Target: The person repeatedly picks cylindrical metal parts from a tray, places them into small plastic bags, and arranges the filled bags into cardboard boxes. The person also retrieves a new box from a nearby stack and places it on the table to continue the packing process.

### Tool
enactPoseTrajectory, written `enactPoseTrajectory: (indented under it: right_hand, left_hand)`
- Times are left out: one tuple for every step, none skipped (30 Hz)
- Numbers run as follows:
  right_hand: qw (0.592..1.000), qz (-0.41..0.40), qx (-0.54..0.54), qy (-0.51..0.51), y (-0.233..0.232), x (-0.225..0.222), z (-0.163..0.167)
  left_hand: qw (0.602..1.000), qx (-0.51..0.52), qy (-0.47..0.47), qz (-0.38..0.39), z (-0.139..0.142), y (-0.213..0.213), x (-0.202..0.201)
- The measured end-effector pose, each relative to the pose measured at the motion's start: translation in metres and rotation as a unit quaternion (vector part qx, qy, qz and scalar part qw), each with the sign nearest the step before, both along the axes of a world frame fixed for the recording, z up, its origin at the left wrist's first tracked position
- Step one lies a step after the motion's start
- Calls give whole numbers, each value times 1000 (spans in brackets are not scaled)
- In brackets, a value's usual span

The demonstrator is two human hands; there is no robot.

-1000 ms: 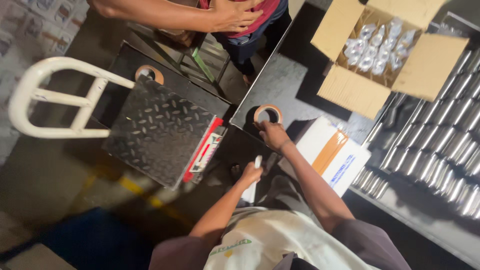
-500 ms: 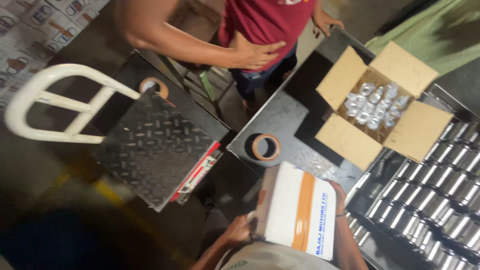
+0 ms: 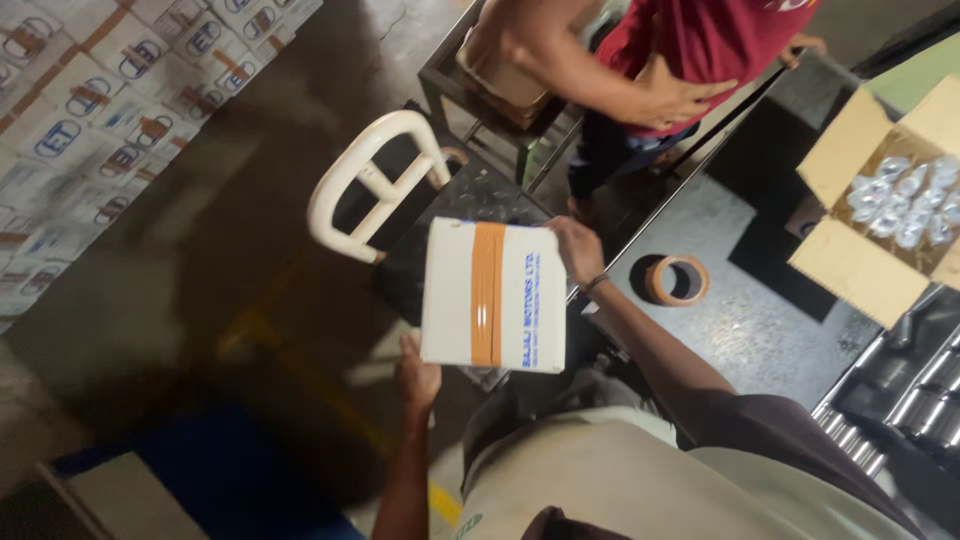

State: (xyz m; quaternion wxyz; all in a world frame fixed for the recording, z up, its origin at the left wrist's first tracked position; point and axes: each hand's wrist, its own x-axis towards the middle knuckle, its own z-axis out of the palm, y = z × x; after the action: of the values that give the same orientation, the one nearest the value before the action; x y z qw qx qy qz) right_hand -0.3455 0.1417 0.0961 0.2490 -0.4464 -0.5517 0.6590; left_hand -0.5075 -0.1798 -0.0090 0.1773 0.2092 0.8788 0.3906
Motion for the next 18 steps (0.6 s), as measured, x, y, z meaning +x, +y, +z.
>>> enactPoseTrajectory:
  right_hand:
    - [994,-24,32,-103,-6,13,-1]
    - [996,-39,61,-56,-15,31,-3]
    - [994,-55,90,-9,-24,53,-7]
    - [993,-9,117,-28,-34,75,-12]
    - [988,38,140,-49,-43,97,-18]
    - [991,70,114,-29,-50,115,-23]
    - [991,102,86,-10,-55,130,-27]
    - [989,134,61,11,-54,139,-28]
    - [991,124,54,0,-49,143,-25]
    - [992,116,48,-10,-38,143,-18]
    - [993,111,42,-20,-24,137,-7]
    - [990,77,107,47,-4,129,8]
    - [978,46,173,112,16,119,26]
    - [952,21,247,180,39,109,45]
    - [938,14,282,200,61,97,63]
    - [923,9,312,226,80,86,80]
    - [912,2,326,248,94,75,91]
    - [912,-6,322,254,99,67,96]
  left_hand:
    - [999,-31,-7,7,-3,-6,6]
    - [999,-28,-31,24,-3,-8,14]
    - [991,-45,-116,46,-3,-15,30]
    - [976,-63,-199,68,-3,-25,47]
    - [979,-26,-190,67,-2,-36,62]
    - [981,9,-184,65,-2,-43,74]
    - [981,42,-178,63,-2,-48,80]
    - [980,98,-161,59,-1,-50,79]
    - [976,156,-143,57,0,-48,72]
    - [933,275,-222,66,3,-43,58]
    - [897,324,-282,106,3,-25,34]
    - [887,313,-299,159,7,-13,14]
    - [879,344,-291,156,10,4,-14]
    - [866,385,-282,150,12,28,-34]
    - [895,316,-279,143,14,51,-49]
    - [922,243,-268,140,19,67,-66]
    - [905,235,-324,145,24,90,-78]
    - [959,269,-82,28,22,97,-82]
